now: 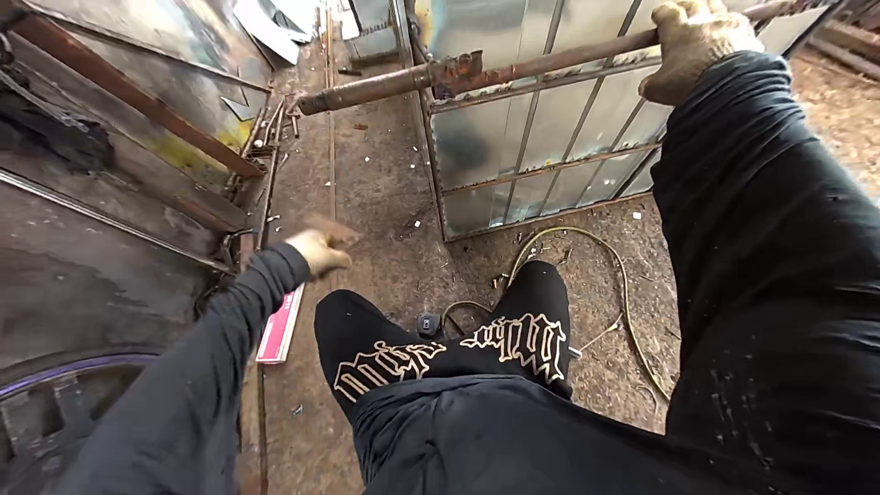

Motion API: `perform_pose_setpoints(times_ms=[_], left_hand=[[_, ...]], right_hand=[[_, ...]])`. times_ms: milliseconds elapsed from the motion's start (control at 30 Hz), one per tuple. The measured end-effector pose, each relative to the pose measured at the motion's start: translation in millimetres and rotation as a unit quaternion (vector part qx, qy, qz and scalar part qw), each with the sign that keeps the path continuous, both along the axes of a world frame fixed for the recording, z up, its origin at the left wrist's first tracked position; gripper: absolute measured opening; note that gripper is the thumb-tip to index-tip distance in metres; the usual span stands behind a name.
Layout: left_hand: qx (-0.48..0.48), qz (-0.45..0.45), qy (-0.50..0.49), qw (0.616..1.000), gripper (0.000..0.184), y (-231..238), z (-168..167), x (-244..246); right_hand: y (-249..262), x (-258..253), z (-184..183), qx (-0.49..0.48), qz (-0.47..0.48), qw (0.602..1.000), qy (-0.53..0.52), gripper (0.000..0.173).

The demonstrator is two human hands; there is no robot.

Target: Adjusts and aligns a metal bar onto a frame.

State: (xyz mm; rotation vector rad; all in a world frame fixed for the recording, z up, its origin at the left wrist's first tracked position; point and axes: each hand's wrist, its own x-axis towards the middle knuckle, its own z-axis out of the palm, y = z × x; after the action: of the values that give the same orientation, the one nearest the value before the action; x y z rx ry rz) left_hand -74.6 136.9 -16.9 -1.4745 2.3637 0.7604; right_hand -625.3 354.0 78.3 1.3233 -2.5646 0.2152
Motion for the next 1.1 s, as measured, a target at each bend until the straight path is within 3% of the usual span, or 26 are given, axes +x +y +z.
perform_pose_setpoints(times_ms=[67, 100, 233, 333, 433, 500, 600, 700, 833, 967, 1100], left_hand=[[-0.053, -0.056, -0.073, 0.994, 0.031, 0.7, -34.3, -0.2], [-0.091, -0.085, -0.108, 0.986, 0.029, 3.6, -36.0, -4.8], [-0.129, -0.126, -0.142, 0.973, 0.036, 14.5, -9.6, -27.0], [-0.03, -0.051, -0.027, 0.998, 0.04, 17.7, 12.9, -42.0], [0.1, 0.001, 0.124, 0.987, 0.039, 24.5, 35.8, -51.6], [0.1, -0.027, 0.176, 0.979, 0.038, 22.9, 46.5, -57.0], [0.017, -0.102, 0.249, 0.963, 0.03, 7.5, 49.0, -67.6], [0.016, -0.067, 0.427, 0.902, 0.032, -4.5, 43.9, -73.2], [0.109, 0.075, 0.627, 0.768, 0.03, -4.4, 38.0, -90.6], [0.153, 0.107, 0.706, 0.683, 0.03, -4.3, 41.0, -108.6], [0.161, 0.129, 0.732, 0.65, 0.035, -3.3, 41.3, -117.6]], right_hand=[[-1.1, -1.9, 1.6, -0.002, 0.006, 1.0, 0.005, 0.085], [-1.9, -3.3, 2.0, 0.002, 0.004, 1.0, 0.001, 0.083], [-6.4, -19.8, -7.0, 0.008, -0.006, 1.0, -0.011, 0.082], [-4.9, -2.9, -2.1, -0.005, 0.008, 1.0, -0.004, 0.081], [-9.9, 23.4, 4.2, -0.017, 0.053, 0.998, -0.001, 0.079], [-17.2, 35.6, 4.9, -0.016, 0.075, 0.997, 0.001, 0.078], [-29.1, 41.8, 2.7, -0.008, 0.096, 0.995, 0.006, 0.078], [-36.3, 43.8, -2.7, -0.004, 0.084, 0.996, 0.015, 0.079], [-36.7, 45.9, -6.5, -0.011, 0.069, 0.997, 0.022, 0.079], [-36.5, 43.2, -7.1, -0.012, 0.073, 0.997, 0.023, 0.078], [-37.2, 42.7, -6.6, -0.01, 0.072, 0.997, 0.017, 0.078]])
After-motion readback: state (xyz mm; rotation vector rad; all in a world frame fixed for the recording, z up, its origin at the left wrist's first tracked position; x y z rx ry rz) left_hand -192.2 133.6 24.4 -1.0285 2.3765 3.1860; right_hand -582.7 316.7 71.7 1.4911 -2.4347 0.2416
